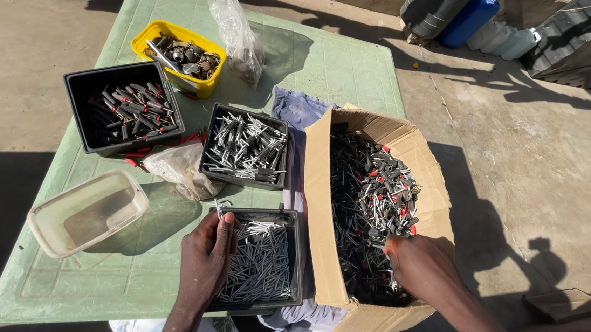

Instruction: Sorting small cable clips and metal fasteners from a large box into smaller plastic bins

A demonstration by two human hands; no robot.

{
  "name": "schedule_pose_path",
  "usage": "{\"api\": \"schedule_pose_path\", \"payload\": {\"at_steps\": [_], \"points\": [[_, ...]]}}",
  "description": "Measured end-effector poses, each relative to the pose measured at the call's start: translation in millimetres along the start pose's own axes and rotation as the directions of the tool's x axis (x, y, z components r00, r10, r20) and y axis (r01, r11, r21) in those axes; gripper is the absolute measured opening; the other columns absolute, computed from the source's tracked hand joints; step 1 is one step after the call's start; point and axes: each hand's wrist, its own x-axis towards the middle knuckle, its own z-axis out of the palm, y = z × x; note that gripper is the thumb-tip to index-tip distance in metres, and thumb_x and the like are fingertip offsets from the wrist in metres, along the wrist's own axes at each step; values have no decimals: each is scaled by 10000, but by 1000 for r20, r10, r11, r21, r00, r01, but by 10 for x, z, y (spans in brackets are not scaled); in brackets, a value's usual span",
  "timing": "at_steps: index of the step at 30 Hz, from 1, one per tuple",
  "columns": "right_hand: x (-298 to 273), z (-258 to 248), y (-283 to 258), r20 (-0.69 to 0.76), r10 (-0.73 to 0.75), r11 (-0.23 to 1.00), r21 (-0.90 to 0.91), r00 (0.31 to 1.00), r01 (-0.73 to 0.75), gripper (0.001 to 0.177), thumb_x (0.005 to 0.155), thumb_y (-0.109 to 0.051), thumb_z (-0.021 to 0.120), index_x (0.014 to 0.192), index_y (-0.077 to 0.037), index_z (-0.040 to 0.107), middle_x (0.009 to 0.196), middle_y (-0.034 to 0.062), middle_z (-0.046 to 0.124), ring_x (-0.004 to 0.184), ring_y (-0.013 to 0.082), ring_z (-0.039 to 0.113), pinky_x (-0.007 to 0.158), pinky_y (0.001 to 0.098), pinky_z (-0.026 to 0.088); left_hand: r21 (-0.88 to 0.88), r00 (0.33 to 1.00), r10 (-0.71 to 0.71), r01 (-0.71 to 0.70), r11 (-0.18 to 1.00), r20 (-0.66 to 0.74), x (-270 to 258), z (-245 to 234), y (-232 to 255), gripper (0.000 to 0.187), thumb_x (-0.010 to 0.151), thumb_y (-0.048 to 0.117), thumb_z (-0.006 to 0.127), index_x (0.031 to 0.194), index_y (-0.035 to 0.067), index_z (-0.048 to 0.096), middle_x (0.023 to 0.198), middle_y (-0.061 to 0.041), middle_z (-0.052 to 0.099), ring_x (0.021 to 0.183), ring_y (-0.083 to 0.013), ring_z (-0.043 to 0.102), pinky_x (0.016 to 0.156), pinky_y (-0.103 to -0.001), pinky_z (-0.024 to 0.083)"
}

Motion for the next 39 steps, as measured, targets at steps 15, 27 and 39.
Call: {"api": "schedule_pose_path", "payload": {"at_steps": [15, 27, 39], "points": [[53, 112, 159, -61, -52, 995, 78, 997, 56, 287, 820, 58, 532, 876, -191, 662, 591, 63, 598, 517, 251, 535, 501, 479, 365, 16, 1000, -18, 18, 1000, -5, 9, 9, 4, 453, 1063, 428, 444, 802, 125, 658, 525, 13, 566, 453, -96, 451, 505, -292, 380], [-83, -160, 62, 259, -123, 975, -146, 958, 165, 275, 757, 47, 577, 777, -209, 675, 759, -3, 686, 756, 334, 676, 567, 523, 487, 14, 1000, -11, 11, 1000, -6, -20, -1, -7, 445, 1064, 426, 453, 810, 122, 657, 519, 12, 551, 450, -96, 439, 492, -289, 369], [-98, -90, 45, 410, -104, 990, -42, 906, 132, 182, 926, -263, 596, 752, -289, 642, 837, -91, 707, 824, 241, 661, 662, 476, 470, -1, 1000, -25, 25, 1000, 6, -17, 6, -4, 433, 1073, 405, 457, 811, 122, 653, 531, 11, 545, 455, -94, 417, 481, -291, 351]]}}
